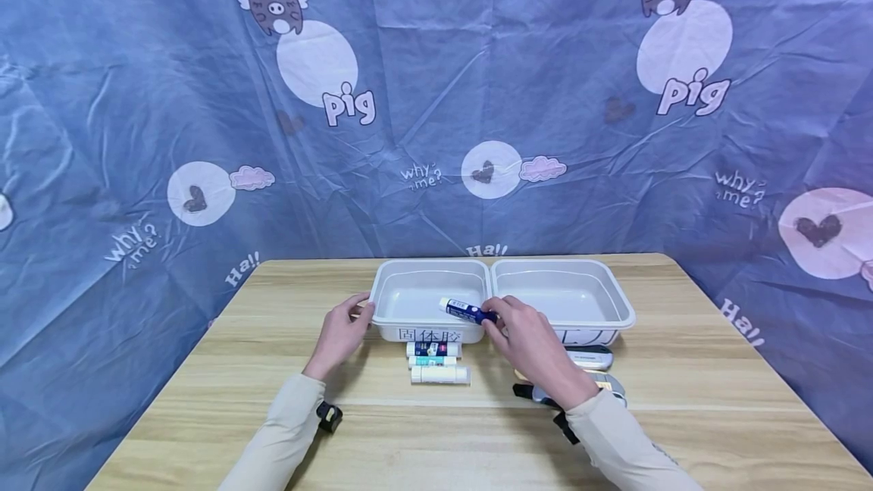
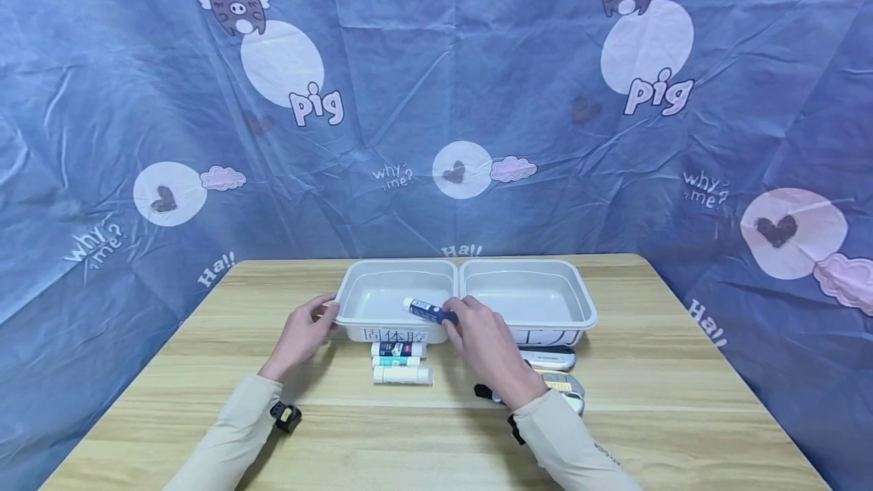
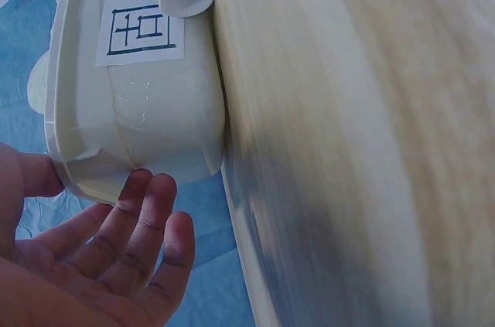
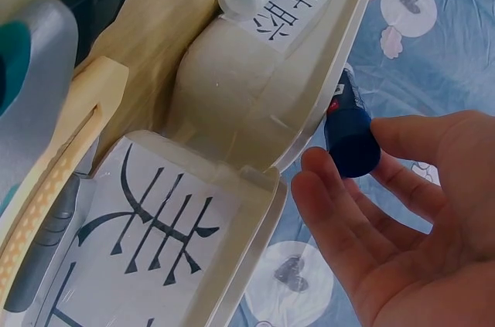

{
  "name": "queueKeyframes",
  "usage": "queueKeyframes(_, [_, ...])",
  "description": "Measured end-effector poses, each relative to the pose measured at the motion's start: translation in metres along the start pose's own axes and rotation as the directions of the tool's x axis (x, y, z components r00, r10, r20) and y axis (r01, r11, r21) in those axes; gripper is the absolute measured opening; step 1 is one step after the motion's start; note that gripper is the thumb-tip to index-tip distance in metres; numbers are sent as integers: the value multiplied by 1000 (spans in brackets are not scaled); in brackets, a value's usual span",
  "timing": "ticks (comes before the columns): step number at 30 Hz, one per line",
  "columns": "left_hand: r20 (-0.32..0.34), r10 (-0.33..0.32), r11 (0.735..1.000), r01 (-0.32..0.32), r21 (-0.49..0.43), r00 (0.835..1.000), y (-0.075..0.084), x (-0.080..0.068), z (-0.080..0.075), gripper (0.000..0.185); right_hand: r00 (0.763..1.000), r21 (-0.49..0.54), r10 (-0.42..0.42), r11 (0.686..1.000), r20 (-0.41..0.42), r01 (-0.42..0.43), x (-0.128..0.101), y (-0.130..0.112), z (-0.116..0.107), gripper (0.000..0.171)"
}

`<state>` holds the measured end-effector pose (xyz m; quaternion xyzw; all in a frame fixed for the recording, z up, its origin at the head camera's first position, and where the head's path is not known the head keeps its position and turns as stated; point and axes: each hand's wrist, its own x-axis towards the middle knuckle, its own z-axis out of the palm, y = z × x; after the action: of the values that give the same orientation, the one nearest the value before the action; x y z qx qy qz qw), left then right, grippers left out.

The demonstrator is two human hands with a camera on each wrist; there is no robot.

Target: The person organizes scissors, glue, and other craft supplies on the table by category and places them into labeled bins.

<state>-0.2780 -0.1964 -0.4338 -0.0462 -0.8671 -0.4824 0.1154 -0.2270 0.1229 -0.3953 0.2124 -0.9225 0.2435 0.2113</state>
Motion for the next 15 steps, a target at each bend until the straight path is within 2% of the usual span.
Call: queueKeyframes(15, [-1, 8, 1000, -8, 10, 1000, -2, 0, 0, 38, 1000, 12, 13, 1000, 10, -13, 0, -1, 0, 21])
